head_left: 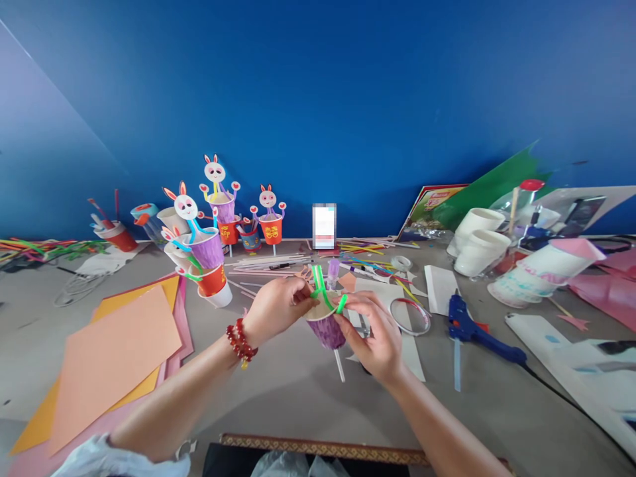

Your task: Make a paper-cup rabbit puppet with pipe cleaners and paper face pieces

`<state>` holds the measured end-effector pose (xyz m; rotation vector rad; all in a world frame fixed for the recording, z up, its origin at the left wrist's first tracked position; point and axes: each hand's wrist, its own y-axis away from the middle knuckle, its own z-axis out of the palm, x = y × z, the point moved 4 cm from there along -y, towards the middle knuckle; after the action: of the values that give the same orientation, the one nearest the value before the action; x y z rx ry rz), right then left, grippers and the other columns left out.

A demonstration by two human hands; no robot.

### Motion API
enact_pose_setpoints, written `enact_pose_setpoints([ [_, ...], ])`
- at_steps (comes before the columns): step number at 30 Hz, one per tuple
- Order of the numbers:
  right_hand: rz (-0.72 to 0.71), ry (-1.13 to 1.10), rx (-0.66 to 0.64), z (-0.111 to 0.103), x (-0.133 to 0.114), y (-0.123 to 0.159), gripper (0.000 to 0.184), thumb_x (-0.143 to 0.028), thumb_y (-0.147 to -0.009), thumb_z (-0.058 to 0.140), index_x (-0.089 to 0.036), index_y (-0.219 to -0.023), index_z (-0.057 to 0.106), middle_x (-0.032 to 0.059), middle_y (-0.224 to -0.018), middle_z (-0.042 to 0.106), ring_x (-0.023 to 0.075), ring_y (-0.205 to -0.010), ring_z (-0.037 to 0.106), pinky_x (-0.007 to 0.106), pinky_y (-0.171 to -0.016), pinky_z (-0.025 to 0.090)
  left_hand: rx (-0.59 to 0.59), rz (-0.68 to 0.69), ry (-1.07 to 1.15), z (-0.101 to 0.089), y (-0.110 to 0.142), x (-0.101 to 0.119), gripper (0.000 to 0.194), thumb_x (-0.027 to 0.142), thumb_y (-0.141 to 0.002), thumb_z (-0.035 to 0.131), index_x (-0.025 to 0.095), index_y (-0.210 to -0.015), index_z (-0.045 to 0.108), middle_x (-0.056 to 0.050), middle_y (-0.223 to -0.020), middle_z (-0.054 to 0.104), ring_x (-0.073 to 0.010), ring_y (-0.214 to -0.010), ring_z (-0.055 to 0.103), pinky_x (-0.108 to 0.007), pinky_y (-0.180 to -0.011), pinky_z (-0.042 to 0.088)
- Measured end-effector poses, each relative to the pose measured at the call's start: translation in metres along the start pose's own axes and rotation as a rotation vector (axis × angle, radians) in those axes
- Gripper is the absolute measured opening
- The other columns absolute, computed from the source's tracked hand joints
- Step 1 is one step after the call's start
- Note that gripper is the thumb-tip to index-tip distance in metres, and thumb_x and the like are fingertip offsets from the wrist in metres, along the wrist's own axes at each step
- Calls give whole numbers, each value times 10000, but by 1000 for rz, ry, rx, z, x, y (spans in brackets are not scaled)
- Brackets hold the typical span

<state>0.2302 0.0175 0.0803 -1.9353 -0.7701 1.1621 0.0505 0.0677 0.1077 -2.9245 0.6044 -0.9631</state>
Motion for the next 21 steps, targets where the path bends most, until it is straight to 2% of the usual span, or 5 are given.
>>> enact_pose_setpoints([
  [2, 5, 3, -10, 1, 1, 1, 289, -36, -833, 645, -234, -1038, 598, 75, -953, 699, 237, -930, 635, 388, -801, 524, -16, -16, 1, 0, 1, 0, 225, 371, -863, 603, 193, -727, 618, 9, -700, 670, -146, -635, 587, -238, -570, 343],
  [6, 15, -1, -5, 0, 2, 1, 285, -46, -829, 650, -234, -1038, 598, 73, -967, 698, 237, -931, 638, 387, -809, 521, 68, 63, -38, -1, 4, 0, 211, 315, -882, 574, 185, -717, 595, 18, -650, 622, -130, -614, 543, -234, -568, 319],
  [12, 61, -49, 12, -1, 5, 2, 290, -48, -836, 636, -240, -1052, 600, 71, -1004, 697, 231, -951, 632, 388, -836, 517, 46, 54, 153, 5, 3, -6, 268, 354, -878, 599, 175, -679, 589, 29, -636, 608, -106, -590, 525, -213, -558, 338],
  [16, 196, -168, 16, 0, 15, 7, 249, -98, -874, 621, -254, -1068, 605, 71, -1039, 668, 231, -998, 627, 392, -868, 518, 22, 32, 340, 4, 4, -7, 277, 415, -879, 606, 167, -756, 617, 8, -696, 647, -111, -612, 572, -205, -573, 389],
  [21, 472, -405, 19, 4, 29, 15, 161, -219, -925, 615, -271, -1076, 602, 60, -1051, 658, 213, -991, 660, 334, -842, 535, 12, 33, 460, 5, 6, -8, 347, 440, -899, 577, 170, -681, 565, 14, -630, 602, -113, -576, 571, -196, -524, 372],
])
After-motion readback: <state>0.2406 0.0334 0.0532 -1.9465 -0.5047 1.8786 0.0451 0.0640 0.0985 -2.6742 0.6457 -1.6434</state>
